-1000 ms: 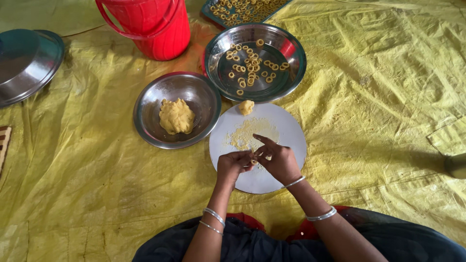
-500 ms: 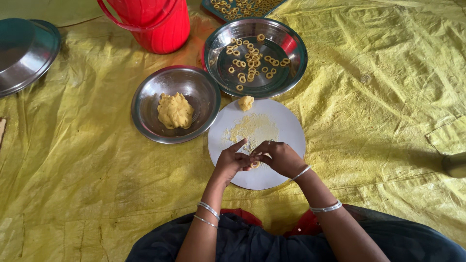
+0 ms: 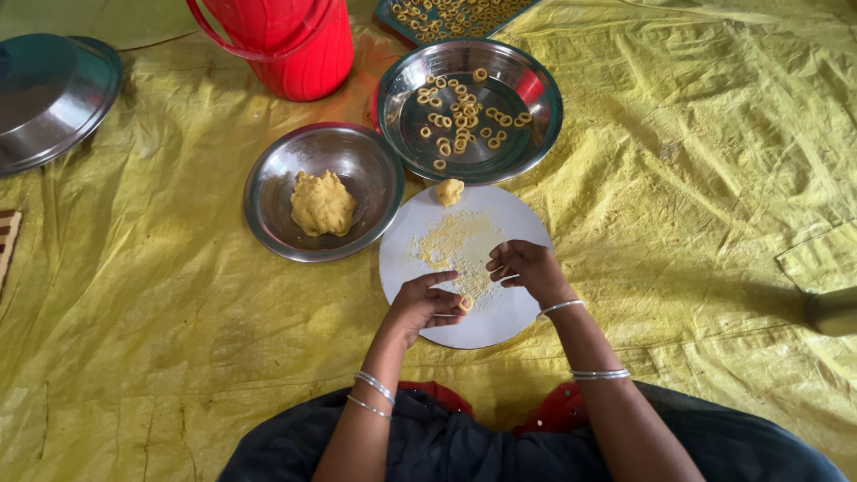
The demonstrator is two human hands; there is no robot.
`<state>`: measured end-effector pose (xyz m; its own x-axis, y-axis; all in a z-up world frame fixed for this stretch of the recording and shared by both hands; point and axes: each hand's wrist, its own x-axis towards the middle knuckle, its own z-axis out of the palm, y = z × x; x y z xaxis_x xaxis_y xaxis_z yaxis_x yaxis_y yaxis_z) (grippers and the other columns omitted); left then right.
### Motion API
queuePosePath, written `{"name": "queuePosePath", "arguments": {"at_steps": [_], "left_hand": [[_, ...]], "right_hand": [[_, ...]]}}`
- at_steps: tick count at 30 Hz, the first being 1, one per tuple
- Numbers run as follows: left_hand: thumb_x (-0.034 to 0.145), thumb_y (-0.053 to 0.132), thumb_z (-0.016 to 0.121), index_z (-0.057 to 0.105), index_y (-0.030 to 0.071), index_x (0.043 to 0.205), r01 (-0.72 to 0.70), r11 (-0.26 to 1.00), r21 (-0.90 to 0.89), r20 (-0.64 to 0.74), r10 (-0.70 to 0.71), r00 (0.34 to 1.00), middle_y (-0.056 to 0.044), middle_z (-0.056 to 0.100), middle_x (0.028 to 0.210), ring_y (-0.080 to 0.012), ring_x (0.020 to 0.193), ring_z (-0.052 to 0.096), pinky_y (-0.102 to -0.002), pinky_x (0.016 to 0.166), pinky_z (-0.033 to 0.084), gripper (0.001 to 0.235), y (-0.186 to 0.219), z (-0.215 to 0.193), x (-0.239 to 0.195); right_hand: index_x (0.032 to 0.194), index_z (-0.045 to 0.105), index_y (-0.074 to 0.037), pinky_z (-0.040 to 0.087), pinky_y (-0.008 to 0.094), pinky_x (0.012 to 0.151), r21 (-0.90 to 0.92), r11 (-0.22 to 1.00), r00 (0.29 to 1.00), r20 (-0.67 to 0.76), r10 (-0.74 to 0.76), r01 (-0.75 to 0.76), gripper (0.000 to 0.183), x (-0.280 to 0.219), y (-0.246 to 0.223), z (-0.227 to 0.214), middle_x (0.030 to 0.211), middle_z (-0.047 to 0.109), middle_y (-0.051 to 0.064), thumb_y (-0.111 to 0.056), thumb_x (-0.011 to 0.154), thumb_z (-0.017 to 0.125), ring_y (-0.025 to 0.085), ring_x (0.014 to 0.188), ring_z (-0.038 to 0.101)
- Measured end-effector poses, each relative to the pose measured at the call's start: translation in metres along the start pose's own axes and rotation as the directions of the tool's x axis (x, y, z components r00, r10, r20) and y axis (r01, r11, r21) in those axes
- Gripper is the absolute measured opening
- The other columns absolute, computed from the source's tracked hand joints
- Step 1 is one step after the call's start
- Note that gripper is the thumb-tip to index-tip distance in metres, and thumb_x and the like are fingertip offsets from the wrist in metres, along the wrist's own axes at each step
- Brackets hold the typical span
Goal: The person sits on a yellow tarp and shapes dough into small ring-shaped snacks. They roll small pieces of dough into thin ropes, wrap them into spirals, and place the finished rings into a metal tray. The person repeats this process throughout the clip.
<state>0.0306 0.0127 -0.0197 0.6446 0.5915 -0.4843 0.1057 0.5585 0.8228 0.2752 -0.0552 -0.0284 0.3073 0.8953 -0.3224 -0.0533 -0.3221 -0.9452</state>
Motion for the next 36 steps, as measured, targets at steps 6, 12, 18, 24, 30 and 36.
{"name": "queuePosePath", "arguments": {"at_steps": [6,12,18,24,30,36], "left_hand": [[0.085,0.002,0.076,0.066,0.006,0.130,0.083,0.986,0.146,0.002,-0.084,0.996,-0.010,0.078,0.093,-0.0154,0.084,0.074,-0.027,0.066,0.062,0.046,0.005,-0.003,0.002],[0.087,0.004,0.073,0.074,0.006,0.098,-0.371,0.897,0.239,-0.162,0.414,0.896,-0.006,0.078,0.083,-0.0085,0.065,0.069,-0.022,0.056,0.055,0.011,0.088,0.012,0.079],[0.098,0.014,0.064,0.075,0.002,0.094,-0.585,0.664,0.465,-0.205,0.724,0.659,-0.006,0.074,0.075,-0.0091,0.060,0.072,-0.025,0.055,0.059,0.017,0.183,0.021,0.186],[0.092,0.012,0.070,0.080,0.007,0.094,-0.273,0.412,0.870,-0.091,0.676,0.731,-0.012,0.077,0.086,-0.0268,0.078,0.074,-0.039,0.072,0.058,0.011,0.141,-0.010,0.209],[0.071,0.022,0.090,0.076,0.009,0.109,-0.194,0.043,0.980,0.119,0.655,0.746,-0.016,0.072,0.109,-0.0345,0.104,0.069,-0.044,0.092,0.054,0.042,0.094,-0.001,0.170],[0.073,0.004,0.086,0.070,0.009,0.119,-0.249,0.134,0.959,0.082,0.712,0.698,-0.015,0.063,0.128,-0.0339,0.107,0.068,-0.042,0.093,0.055,0.049,0.080,0.025,0.122]], "right_hand": [[0.109,0.074,-0.005,0.061,0.029,0.056,-0.284,0.959,0.997,0.066,0.045,-0.024,0.023,-0.004,0.001,0.003,0.086,0.080,0.007,-0.014,0.098,0.056,0.014,0.069,0.077],[0.105,0.078,-0.009,0.058,0.026,0.057,-0.514,0.848,0.982,0.053,0.183,-0.130,0.022,-0.015,-0.015,0.013,0.082,0.080,0.004,-0.024,0.098,0.063,0.010,0.068,0.074],[0.102,0.078,-0.006,0.058,0.028,0.063,-0.486,0.870,0.993,0.032,0.110,-0.080,0.022,-0.021,-0.023,0.015,0.080,0.080,0.005,-0.022,0.097,0.063,0.011,0.065,0.073],[0.100,0.078,-0.007,0.060,0.028,0.067,-0.546,0.836,0.997,0.024,0.078,-0.052,0.022,-0.021,-0.020,0.013,0.079,0.080,0.004,-0.025,0.097,0.066,0.011,0.065,0.074],[0.102,0.078,-0.008,0.060,0.027,0.070,-0.520,0.854,0.999,0.012,0.032,-0.021,0.016,-0.012,-0.006,0.016,0.084,0.080,0.006,-0.015,0.094,0.066,0.012,0.069,0.075],[0.104,0.073,0.000,0.066,0.025,0.075,-0.169,0.983,0.996,-0.032,-0.085,0.078,0.025,0.005,0.022,-0.001,0.100,0.078,0.003,0.008,0.080,0.074,0.013,0.088,0.078]]}}
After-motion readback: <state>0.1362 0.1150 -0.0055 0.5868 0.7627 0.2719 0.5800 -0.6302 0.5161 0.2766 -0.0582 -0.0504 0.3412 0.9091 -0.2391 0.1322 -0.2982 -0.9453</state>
